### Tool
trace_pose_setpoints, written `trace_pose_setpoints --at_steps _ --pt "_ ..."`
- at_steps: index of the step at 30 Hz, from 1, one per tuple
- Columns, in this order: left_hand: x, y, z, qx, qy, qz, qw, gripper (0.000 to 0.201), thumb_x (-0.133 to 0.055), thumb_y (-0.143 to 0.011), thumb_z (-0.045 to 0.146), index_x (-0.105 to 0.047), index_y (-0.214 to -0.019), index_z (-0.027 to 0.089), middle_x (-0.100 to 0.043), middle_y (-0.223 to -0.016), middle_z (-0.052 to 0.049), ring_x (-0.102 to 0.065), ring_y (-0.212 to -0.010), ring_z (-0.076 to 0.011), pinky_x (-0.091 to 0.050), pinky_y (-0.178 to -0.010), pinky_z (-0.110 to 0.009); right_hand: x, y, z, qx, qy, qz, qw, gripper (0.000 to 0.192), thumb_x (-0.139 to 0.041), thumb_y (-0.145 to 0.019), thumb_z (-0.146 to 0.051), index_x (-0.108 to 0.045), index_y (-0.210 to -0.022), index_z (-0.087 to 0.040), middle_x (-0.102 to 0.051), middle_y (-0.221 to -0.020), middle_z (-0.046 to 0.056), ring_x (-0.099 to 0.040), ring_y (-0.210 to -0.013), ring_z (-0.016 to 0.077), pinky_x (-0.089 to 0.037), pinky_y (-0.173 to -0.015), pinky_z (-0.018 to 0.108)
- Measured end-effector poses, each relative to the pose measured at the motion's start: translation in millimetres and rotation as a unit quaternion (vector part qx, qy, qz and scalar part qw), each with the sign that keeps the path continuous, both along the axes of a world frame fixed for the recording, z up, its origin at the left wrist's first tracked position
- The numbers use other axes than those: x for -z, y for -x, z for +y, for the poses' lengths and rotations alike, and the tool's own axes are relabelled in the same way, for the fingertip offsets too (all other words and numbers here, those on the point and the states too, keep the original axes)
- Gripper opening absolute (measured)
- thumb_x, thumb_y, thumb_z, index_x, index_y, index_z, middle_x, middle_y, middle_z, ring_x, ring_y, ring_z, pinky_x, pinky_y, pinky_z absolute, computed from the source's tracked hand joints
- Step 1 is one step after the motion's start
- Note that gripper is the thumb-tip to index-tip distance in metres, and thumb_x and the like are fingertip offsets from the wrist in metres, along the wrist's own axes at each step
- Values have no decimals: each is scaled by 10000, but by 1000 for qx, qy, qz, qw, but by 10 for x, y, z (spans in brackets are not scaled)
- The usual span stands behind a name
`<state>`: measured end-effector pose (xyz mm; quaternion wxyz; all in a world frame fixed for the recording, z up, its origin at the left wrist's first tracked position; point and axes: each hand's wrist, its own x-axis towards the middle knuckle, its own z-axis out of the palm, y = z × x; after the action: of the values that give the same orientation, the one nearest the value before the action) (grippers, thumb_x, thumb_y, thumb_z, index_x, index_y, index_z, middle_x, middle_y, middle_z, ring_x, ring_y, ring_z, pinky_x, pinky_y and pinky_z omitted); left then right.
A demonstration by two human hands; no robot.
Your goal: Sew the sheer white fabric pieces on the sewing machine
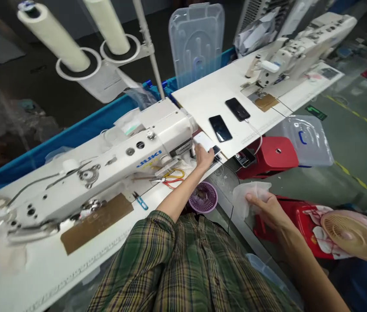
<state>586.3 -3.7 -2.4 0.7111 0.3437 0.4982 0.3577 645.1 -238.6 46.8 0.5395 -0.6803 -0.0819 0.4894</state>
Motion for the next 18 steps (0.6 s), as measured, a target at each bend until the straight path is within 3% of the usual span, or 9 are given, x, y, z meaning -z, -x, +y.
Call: trace_pose_setpoints --at_steps 2,5,6,8,10,13,15,18 --pt "-14 369 -272 -8 -33 -23 999 391 -703 -615 -61 -654 -926 171 -561 -1329 -138 -418 -1366 -282 -357 -1126 -334 69 -24 103 -50 3 -9 999 351 -891 -567 -486 -759 -785 -245 -744 -820 61 -680 -755 262 -552 -724 384" --pt "88 1178 -759 -10 -78 -47 996 336 -733 -634 -14 -701 -898 191 -672 -1105 -118 -626 -1074 -270 -479 -996 -367 184 70 449 -172 10 -57 983 372 -887 -568 -492 -759 -810 -240 -745 -835 60 -678 -778 262 -548 -745 385" --pt "151 1492 -930 -10 -81 -20 996 293 -732 -653 7 -708 -877 195 -683 -1060 -116 -644 -1022 -261 -494 -976 -369 222 165 604 -224 7 -78 971 372 -883 -573 -494 -758 -813 -238 -746 -847 58 -675 -782 256 -545 -750 380" --pt "314 2140 -1273 -88 -41 92 991 210 -726 -681 36 -703 -799 209 -690 -967 -95 -654 -977 -240 -508 -956 -347 297 466 926 -338 -16 -119 934 362 -858 -611 -507 -756 -827 -235 -746 -875 50 -668 -786 244 -538 -753 368" --pt "531 2751 -1593 -186 8 166 968 183 -677 -736 41 -689 -785 217 -670 -970 -78 -633 -1049 -223 -475 -1011 -328 377 884 1212 -442 -68 -159 880 354 -804 -678 -530 -749 -852 -226 -738 -876 47 -660 -779 234 -530 -740 359" --pt "959 3452 -1979 -298 107 276 908 224 -647 -782 48 -679 -945 198 -589 -1241 -101 -457 -1328 -257 -359 -1138 -354 539 1592 1536 -540 -167 -218 796 374 -709 -758 -568 -714 -803 -197 -701 -775 52 -626 -689 216 -508 -667 355" --pt "1287 3733 -2180 -328 183 331 866 327 -664 -819 106 -631 -1139 164 -463 -1426 -124 -334 -1415 -307 -304 -1172 -465 687 2051 1703 -571 -196 -226 764 395 -675 -779 -584 -691 -790 -190 -676 -742 51 -606 -672 212 -498 -658 357" --pt "1760 3928 -2470 -313 294 384 817 502 -659 -885 242 -496 -1356 190 -338 -1535 -116 -317 -1414 -353 -293 -1133 -623 956 2678 1907 -595 -225 -236 734 409 -630 -809 -598 -662 -794 -190 -674 -794 62 -615 -739 226 -503 -725 371"
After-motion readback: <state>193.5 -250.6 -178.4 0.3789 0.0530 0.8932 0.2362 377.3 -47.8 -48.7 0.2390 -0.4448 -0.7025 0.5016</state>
